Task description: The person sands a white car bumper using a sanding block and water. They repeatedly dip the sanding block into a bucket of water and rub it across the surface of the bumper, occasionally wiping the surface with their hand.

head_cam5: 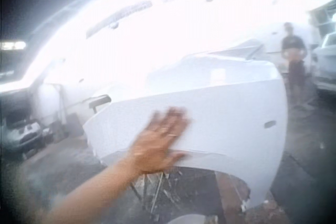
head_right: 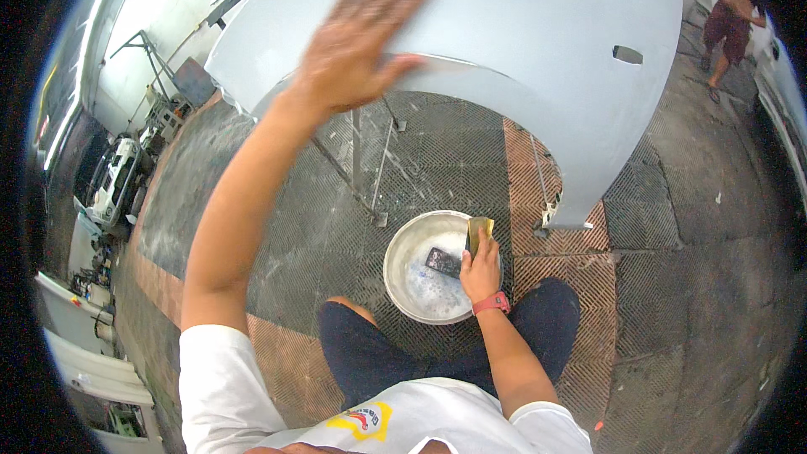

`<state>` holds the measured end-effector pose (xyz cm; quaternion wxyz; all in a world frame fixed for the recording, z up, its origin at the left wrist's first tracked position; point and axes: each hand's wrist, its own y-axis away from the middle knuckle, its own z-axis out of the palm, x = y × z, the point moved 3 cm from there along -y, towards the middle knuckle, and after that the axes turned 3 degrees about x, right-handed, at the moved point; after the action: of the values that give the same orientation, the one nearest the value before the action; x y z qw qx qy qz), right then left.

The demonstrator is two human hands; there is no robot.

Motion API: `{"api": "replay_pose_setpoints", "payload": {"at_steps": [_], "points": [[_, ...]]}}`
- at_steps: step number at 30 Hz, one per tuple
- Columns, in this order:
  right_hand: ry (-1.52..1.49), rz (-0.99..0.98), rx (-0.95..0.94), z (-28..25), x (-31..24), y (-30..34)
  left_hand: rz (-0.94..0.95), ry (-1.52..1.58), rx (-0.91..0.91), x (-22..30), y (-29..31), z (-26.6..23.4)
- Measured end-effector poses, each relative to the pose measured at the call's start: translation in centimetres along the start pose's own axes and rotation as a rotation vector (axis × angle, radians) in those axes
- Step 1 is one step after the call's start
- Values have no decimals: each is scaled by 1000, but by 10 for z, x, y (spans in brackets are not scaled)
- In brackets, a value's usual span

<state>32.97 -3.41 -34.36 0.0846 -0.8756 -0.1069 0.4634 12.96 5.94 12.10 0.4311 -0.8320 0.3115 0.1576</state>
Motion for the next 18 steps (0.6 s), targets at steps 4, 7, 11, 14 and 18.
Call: {"api": "replay_pose_setpoints", "payload": {"at_steps": [4,7,11,14,18], "points": [[-1,-6,-16,-1,-4,-1,176,-211,-179,102,-57,52],[2,-2,-37,1,-6,0,277,-241,-168,156,-60,76],[22,-22,-24,2,0,0,244,-251,-113,137,-43,71],[38,10,-31,-1,2,-1,137,-135,-131,87,-10,45],[48,-32,-27,4,-1,3,-58,-109,-68,21,58,5]]}}
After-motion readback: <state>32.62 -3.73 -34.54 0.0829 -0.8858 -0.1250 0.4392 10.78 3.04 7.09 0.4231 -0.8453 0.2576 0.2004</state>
